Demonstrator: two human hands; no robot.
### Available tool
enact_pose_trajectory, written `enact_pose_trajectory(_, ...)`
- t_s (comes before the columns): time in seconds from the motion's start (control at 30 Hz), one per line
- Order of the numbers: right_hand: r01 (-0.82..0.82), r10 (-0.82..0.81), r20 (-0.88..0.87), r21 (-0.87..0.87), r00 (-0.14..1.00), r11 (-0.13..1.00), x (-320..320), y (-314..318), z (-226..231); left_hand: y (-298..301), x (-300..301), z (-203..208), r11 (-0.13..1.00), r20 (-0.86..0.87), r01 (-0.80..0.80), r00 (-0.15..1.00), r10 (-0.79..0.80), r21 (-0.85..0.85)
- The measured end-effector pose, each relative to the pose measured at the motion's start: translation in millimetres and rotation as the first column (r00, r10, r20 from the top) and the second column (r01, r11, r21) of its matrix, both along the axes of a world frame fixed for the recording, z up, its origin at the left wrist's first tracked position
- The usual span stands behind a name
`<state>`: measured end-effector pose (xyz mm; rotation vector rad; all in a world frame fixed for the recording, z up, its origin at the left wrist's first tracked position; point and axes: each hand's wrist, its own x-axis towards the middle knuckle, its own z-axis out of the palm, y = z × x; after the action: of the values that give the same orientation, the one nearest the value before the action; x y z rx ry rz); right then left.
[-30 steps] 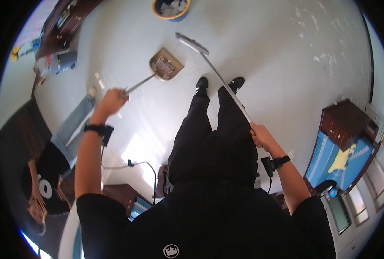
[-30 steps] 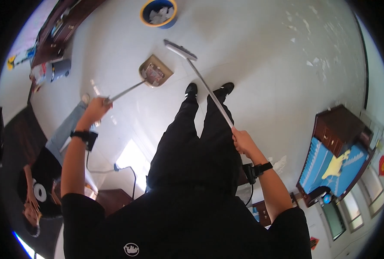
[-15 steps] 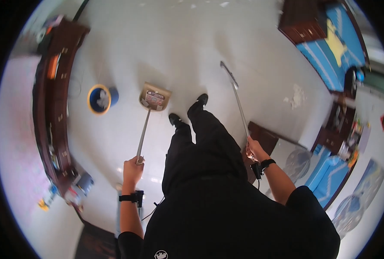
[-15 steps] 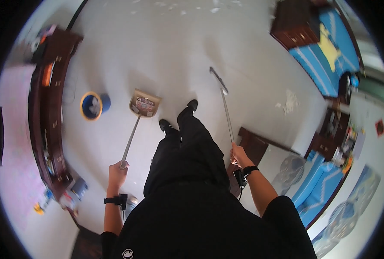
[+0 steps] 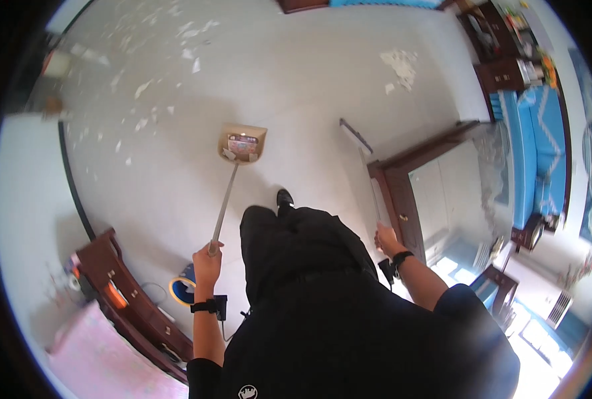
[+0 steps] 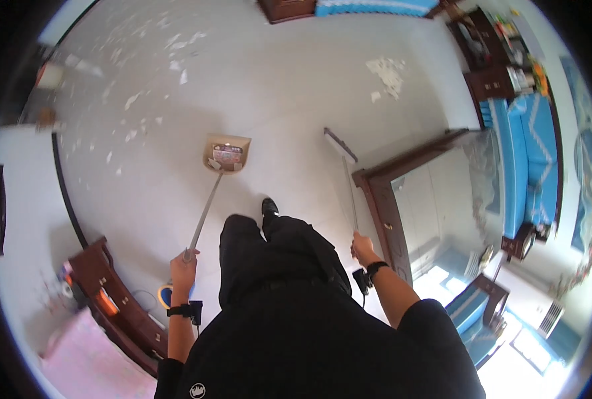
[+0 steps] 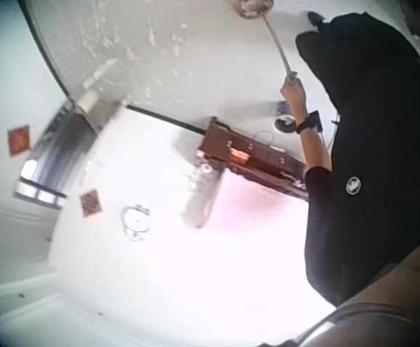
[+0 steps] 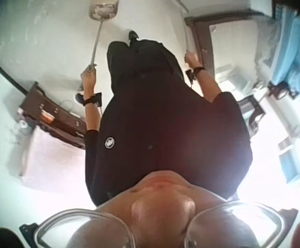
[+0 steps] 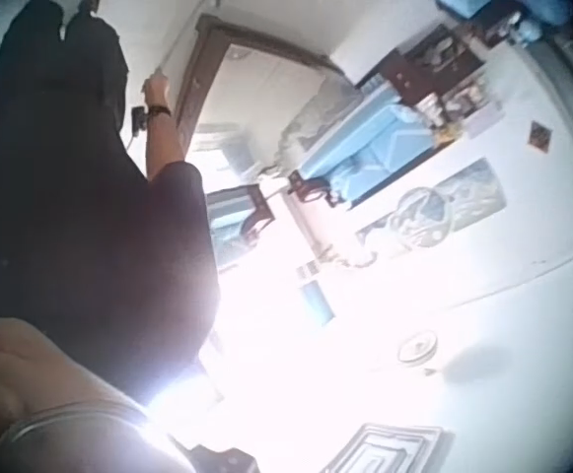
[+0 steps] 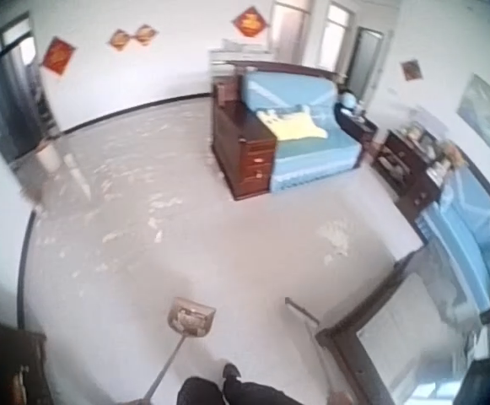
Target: Sweeping up paper scraps from the floor into a dustpan and then emptying them into a trash can.
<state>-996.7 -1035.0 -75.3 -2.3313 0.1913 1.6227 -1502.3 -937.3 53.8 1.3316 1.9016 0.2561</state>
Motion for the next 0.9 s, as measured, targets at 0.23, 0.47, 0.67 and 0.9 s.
enact_pose_trajectory(0.23, 0.282, -0.280, -0.076, 0.014, 0.957, 0.959, 147.0, 90.6, 6.5, 164.2, 154.5, 37.9, 0.983, -0.019, 0.181, 0.983, -0.181, 0.018)
enact_pose_trajectory(0.47, 0.336, -0.318, -0.185, 0.071, 0.930, 0.939, 264.5, 265.7, 42.7, 377.2, 289.4, 73.5, 0.969, 0.046, 0.246, 0.968, -0.246, 0.008)
enact_pose_trajectory(0.67, 0.217, -0.214, -0.133, 0.009, 0.968, 0.976, 362.7, 410.3, 47.7, 548.5, 444.9, 82.4, 0.933, 0.028, 0.332, 0.943, -0.331, -0.139)
enact_pose_trajectory(0.9, -0.012, 0.011, -0.032, -0.047, 0.999, 0.999, 517.7, 516.3, 44.1, 684.1, 624.7, 94.8, 0.864, 0.024, 0.484, 0.874, -0.486, -0.136)
